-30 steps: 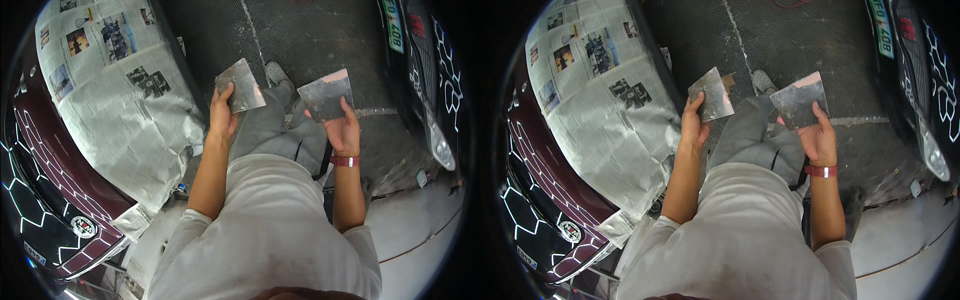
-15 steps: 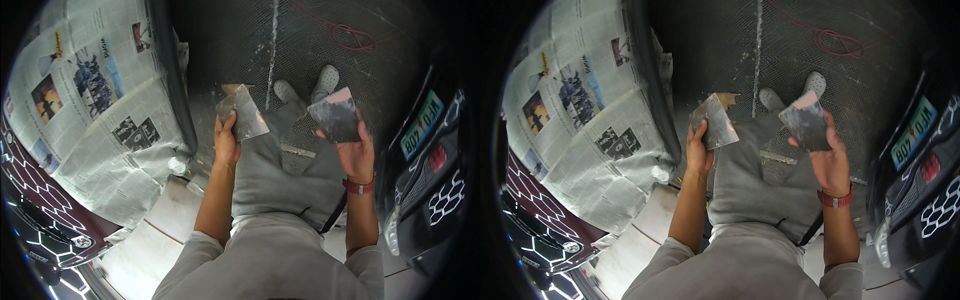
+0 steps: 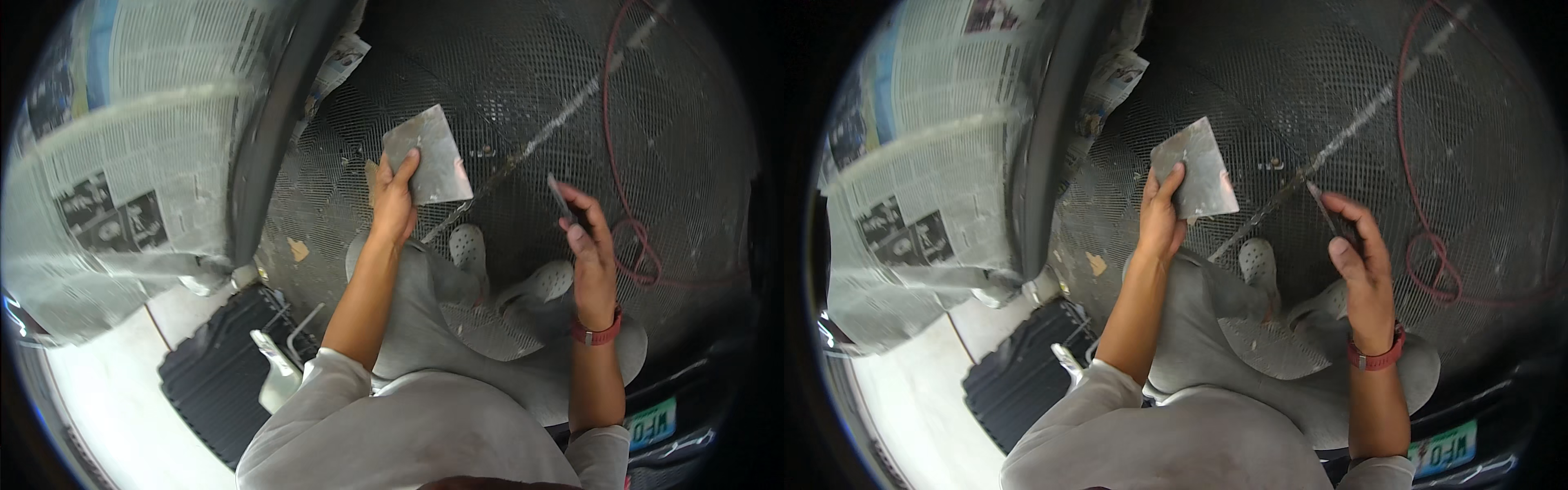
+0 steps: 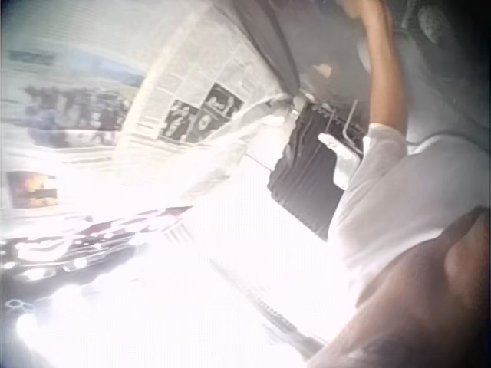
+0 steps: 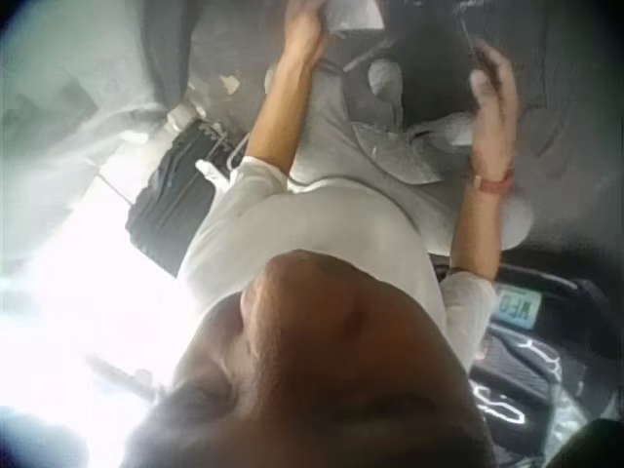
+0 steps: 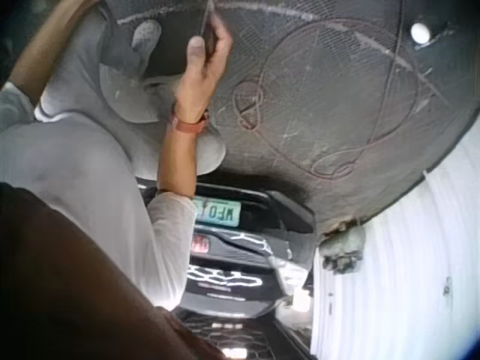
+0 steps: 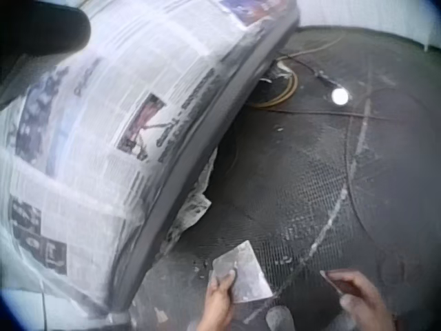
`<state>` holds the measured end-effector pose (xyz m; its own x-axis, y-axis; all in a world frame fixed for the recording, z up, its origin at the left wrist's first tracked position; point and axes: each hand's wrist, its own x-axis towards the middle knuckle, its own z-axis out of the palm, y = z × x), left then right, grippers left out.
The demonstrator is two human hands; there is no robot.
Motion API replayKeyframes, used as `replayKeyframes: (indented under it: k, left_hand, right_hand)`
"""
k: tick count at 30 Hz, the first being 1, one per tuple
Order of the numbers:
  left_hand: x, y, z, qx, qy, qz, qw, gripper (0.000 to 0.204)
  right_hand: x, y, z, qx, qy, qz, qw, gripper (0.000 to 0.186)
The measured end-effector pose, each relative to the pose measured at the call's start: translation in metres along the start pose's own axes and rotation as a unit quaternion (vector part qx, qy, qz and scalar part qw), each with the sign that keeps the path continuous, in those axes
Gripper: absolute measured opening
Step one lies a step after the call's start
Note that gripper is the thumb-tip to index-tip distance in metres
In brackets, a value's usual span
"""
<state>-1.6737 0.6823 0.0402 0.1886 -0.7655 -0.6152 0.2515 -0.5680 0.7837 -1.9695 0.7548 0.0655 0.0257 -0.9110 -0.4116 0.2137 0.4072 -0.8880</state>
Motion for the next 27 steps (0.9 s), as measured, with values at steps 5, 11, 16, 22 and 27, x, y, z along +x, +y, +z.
replayKeyframes:
  k: [5,11,16,22,27]
  left_hand:
    - [0.016,0.000,0.015,-0.022,-0.009,0.071,0.997,0.040]
    - [-0.012,-0.017,-0.007,-0.025,0.017,0.139,0.990,0.037]
    - [-0.043,-0.029,-0.043,-0.044,0.094,0.142,0.984,0.040]
    - [-0.083,-0.034,-0.071,-0.095,0.158,0.175,0.967,0.034]
    - [-0.109,-0.029,-0.086,-0.122,0.220,0.231,0.940,0.034]
  right_hand:
    - [0.067,0.021,0.000,-0.074,-0.042,-0.127,0.988,0.042]
    - [0.123,0.040,0.012,-0.093,-0.073,-0.153,0.981,0.036]
    - [0.149,0.065,0.036,0.244,-0.141,0.009,0.959,0.050]
    - [0.146,0.063,0.063,0.317,-0.193,0.109,0.922,0.058]
    - [0.110,0.058,0.096,0.204,-0.258,0.054,0.943,0.045]
